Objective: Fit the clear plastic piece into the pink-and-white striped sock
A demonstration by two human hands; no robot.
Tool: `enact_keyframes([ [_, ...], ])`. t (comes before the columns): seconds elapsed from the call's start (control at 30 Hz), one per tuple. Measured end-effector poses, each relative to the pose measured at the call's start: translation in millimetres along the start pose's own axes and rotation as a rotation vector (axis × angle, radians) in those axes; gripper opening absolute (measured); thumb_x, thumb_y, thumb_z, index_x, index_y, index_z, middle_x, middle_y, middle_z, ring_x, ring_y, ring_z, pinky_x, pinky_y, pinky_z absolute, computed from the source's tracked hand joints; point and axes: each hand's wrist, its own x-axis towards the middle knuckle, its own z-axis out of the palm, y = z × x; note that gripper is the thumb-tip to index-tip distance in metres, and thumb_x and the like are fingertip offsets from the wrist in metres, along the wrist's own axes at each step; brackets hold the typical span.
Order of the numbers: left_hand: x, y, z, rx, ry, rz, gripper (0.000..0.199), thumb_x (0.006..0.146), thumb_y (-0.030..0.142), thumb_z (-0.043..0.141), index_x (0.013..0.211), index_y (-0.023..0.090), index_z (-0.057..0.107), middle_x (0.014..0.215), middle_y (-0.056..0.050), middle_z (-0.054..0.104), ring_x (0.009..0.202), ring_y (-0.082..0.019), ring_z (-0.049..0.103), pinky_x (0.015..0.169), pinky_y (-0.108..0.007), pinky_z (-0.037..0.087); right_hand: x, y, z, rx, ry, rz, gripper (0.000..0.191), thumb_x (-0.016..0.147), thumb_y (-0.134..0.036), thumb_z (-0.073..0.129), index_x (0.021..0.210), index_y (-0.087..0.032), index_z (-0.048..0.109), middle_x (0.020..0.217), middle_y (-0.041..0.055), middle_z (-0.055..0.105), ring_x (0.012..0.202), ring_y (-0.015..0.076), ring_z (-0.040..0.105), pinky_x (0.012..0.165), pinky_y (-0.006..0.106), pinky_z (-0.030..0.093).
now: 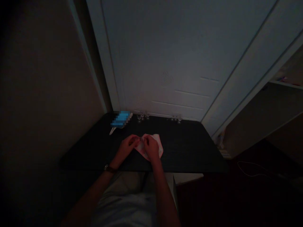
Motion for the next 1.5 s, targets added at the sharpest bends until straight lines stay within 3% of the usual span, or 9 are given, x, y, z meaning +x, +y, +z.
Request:
enact_keyframes([
  [0.2,-1,2,1.2,-0.002,-0.022,0.073,0.019,0.081,0.032,0.049,0.094,0.019,0.055,0.091,-0.004,0.060,0.081,-0.016,0.058,0.072,-0.028,0.047,-1,-5,-3,0.049,-0.012,-0.078,0.018,0.085,-0.022,0.040,0.093,-0.022,0.057,0.093,0.0018,0.063,0.086,0.0148,0.056,0.074,0.025,0.040],
  [0.5,-5,14,-2.1,-0.024,-0.092,0.089,0.020,0.083,0.032,0.043,0.086,0.018,0.057,0.073,0.000,0.057,0.064,-0.013,0.054,0.061,-0.024,0.043,1,2,1,-0.036,0.001,0.024,0.018,0.085,-0.022,0.040,0.089,-0.020,0.057,0.086,0.0022,0.063,0.076,0.0145,0.056,0.067,0.024,0.040],
  [1.03,-2,10,-1.7,-0.078,0.017,0.021,0.023,0.084,0.035,0.041,0.091,0.019,0.056,0.072,0.000,0.058,0.064,-0.013,0.055,0.061,-0.023,0.044,0,-1,0,-0.045,-0.034,-0.001,0.018,0.085,-0.023,0.040,0.090,-0.021,0.057,0.086,0.0021,0.063,0.078,0.0148,0.056,0.067,0.025,0.040],
  [1.5,-2,10,-1.4,0.021,0.010,0.013,0.028,0.085,0.039,0.037,0.091,0.020,0.057,0.067,0.001,0.057,0.062,-0.014,0.055,0.060,-0.023,0.043,-1,-4,-2,-0.011,-0.034,-0.042,0.017,0.085,-0.022,0.041,0.092,-0.022,0.057,0.092,0.0016,0.064,0.083,0.0150,0.057,0.072,0.025,0.041],
])
